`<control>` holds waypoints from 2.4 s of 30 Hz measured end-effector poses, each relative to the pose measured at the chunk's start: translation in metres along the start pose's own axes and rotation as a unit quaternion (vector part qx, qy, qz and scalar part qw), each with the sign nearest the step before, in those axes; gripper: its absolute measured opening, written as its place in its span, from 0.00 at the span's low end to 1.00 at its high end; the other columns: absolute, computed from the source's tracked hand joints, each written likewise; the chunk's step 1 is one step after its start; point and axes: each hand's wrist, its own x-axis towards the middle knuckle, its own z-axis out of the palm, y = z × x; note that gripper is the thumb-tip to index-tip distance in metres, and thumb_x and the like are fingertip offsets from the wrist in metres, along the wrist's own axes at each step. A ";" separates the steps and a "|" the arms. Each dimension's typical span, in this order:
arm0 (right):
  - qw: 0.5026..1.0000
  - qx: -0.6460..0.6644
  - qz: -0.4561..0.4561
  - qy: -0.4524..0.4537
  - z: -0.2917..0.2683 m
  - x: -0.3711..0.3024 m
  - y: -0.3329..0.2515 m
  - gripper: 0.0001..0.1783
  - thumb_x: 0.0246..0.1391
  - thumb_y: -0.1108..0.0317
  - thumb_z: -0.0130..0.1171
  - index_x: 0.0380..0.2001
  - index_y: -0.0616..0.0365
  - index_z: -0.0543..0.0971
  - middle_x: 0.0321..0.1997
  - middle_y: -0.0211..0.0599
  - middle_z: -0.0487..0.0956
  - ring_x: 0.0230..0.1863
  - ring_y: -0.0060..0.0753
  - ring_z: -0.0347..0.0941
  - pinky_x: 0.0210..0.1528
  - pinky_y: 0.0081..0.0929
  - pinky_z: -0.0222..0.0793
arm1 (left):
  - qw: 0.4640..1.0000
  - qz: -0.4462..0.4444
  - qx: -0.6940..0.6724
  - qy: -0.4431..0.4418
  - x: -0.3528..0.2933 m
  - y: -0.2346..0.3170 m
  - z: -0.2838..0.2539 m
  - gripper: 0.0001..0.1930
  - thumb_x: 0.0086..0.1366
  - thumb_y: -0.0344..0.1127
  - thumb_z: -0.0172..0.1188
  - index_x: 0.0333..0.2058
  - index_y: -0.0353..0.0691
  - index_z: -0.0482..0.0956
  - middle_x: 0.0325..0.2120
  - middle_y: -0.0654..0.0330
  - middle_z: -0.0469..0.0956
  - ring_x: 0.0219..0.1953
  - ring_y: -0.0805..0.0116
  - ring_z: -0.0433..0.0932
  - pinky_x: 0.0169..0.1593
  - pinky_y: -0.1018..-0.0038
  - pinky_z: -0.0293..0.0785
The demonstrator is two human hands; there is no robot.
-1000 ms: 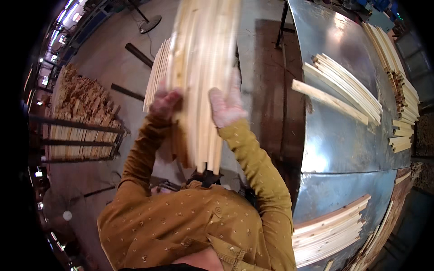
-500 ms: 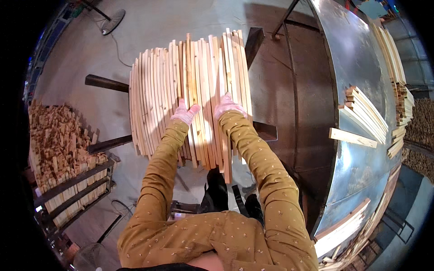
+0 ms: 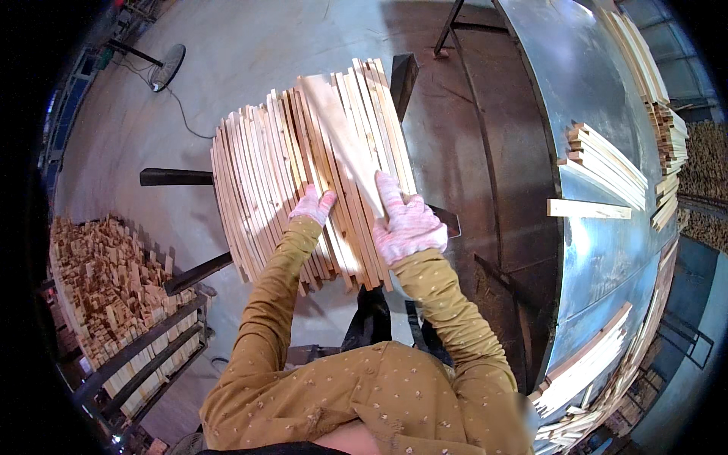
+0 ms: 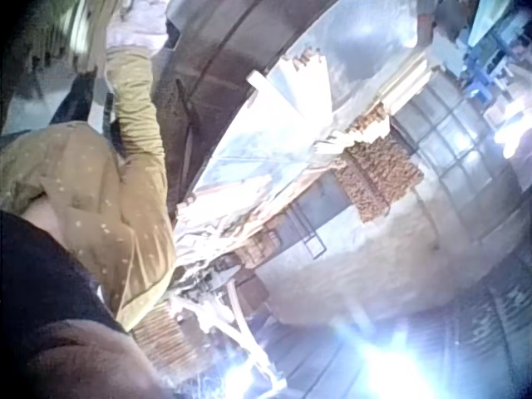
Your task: The person sorts and stacks thin wooden planks on a metal table. They pick up planks from a pile, align them, and place them into a neat stack, occasionally moving the stack to a different location on the table.
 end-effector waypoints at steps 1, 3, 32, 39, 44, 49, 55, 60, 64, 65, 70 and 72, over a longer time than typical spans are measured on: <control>0.995 0.013 -0.053 0.081 0.008 -0.004 0.001 0.41 0.46 0.64 0.62 0.66 0.34 0.65 0.44 0.46 0.77 0.39 0.49 0.79 0.41 0.44 0.76 | 0.999 -0.017 -0.031 0.009 -0.005 0.000 0.004 0.48 0.65 0.71 0.42 0.68 0.34 0.49 0.60 0.38 0.66 0.63 0.47 0.66 0.65 0.60 0.61; 0.986 0.001 -0.076 0.151 0.027 0.002 0.017 0.40 0.45 0.64 0.63 0.65 0.34 0.66 0.42 0.44 0.77 0.38 0.48 0.78 0.39 0.44 0.77 | 0.996 -0.042 -0.075 0.004 -0.009 0.012 0.005 0.43 0.66 0.64 0.46 0.69 0.38 0.50 0.64 0.40 0.61 0.67 0.50 0.62 0.69 0.61 0.56; 0.991 0.107 0.074 0.012 0.097 -0.283 0.163 0.28 0.54 0.57 0.59 0.57 0.53 0.70 0.38 0.43 0.76 0.42 0.48 0.75 0.42 0.42 0.75 | 0.920 0.164 0.283 0.216 0.038 0.054 -0.001 0.32 0.63 0.58 0.54 0.59 0.43 0.69 0.59 0.44 0.67 0.63 0.52 0.63 0.62 0.58 0.64; 0.877 0.002 0.353 0.326 0.081 -0.472 0.368 0.25 0.55 0.57 0.58 0.54 0.55 0.74 0.49 0.45 0.78 0.49 0.47 0.75 0.53 0.37 0.73 | 0.840 0.332 -0.113 0.413 -0.138 0.100 0.105 0.30 0.63 0.46 0.60 0.61 0.43 0.67 0.60 0.46 0.67 0.62 0.56 0.64 0.60 0.60 0.67; 0.660 0.203 0.507 0.516 0.134 -0.680 0.628 0.27 0.60 0.57 0.58 0.59 0.56 0.72 0.56 0.48 0.76 0.57 0.50 0.72 0.60 0.35 0.68 | 0.784 0.567 -0.164 -0.191 -0.360 0.275 0.344 0.28 0.63 0.37 0.58 0.60 0.33 0.66 0.55 0.43 0.71 0.59 0.55 0.70 0.61 0.64 0.68; 0.638 0.149 0.564 0.503 0.097 -0.753 0.822 0.29 0.61 0.46 0.51 0.58 0.53 0.74 0.58 0.46 0.76 0.60 0.46 0.71 0.64 0.34 0.63 | 0.712 0.671 -0.054 -0.200 -0.463 0.468 0.599 0.33 0.64 0.44 0.59 0.61 0.30 0.63 0.59 0.39 0.66 0.65 0.48 0.61 0.67 0.61 0.58; 0.722 0.313 0.513 0.343 0.072 -0.683 0.877 0.31 0.61 0.44 0.49 0.57 0.56 0.75 0.57 0.53 0.75 0.61 0.52 0.69 0.63 0.36 0.63 | 0.756 0.642 0.125 -0.014 -0.479 0.605 0.728 0.38 0.64 0.52 0.57 0.63 0.29 0.59 0.61 0.39 0.63 0.65 0.41 0.58 0.69 0.58 0.51; 0.788 0.162 0.505 0.314 0.128 -0.731 0.926 0.32 0.60 0.43 0.48 0.54 0.59 0.76 0.50 0.56 0.78 0.55 0.57 0.72 0.59 0.43 0.65 | 0.723 0.679 0.070 -0.106 -0.455 0.574 0.738 0.43 0.63 0.58 0.55 0.64 0.29 0.57 0.63 0.40 0.60 0.66 0.43 0.58 0.70 0.56 0.45; 0.820 0.262 0.464 0.208 0.027 -0.719 1.003 0.32 0.60 0.46 0.47 0.55 0.63 0.73 0.54 0.58 0.74 0.57 0.56 0.69 0.61 0.42 0.62 | 0.758 0.593 0.270 -0.041 -0.480 0.648 0.728 0.45 0.62 0.62 0.53 0.65 0.29 0.56 0.64 0.39 0.59 0.67 0.46 0.57 0.70 0.54 0.43; 0.823 0.244 0.424 0.287 0.018 -0.702 1.006 0.31 0.59 0.48 0.49 0.55 0.64 0.73 0.53 0.58 0.75 0.55 0.56 0.70 0.61 0.41 0.63 | 0.761 0.595 0.260 -0.002 -0.478 0.650 0.742 0.45 0.60 0.61 0.56 0.64 0.29 0.58 0.62 0.39 0.60 0.67 0.47 0.56 0.70 0.57 0.45; 0.508 0.703 0.233 0.440 0.027 -0.664 0.993 0.32 0.55 0.71 0.57 0.63 0.64 0.64 0.59 0.47 0.72 0.55 0.40 0.73 0.57 0.32 0.69 | 0.835 0.492 -0.055 -0.238 -0.460 0.650 0.769 0.48 0.53 0.47 0.70 0.66 0.33 0.53 0.60 0.46 0.64 0.59 0.54 0.67 0.64 0.64 0.62; 0.462 0.754 0.152 0.441 0.021 -0.661 0.981 0.37 0.54 0.73 0.56 0.66 0.65 0.58 0.61 0.49 0.70 0.57 0.44 0.71 0.60 0.36 0.68 | 0.859 0.422 -0.080 -0.278 -0.439 0.647 0.775 0.50 0.52 0.44 0.72 0.67 0.36 0.51 0.59 0.47 0.68 0.59 0.56 0.69 0.64 0.66 0.64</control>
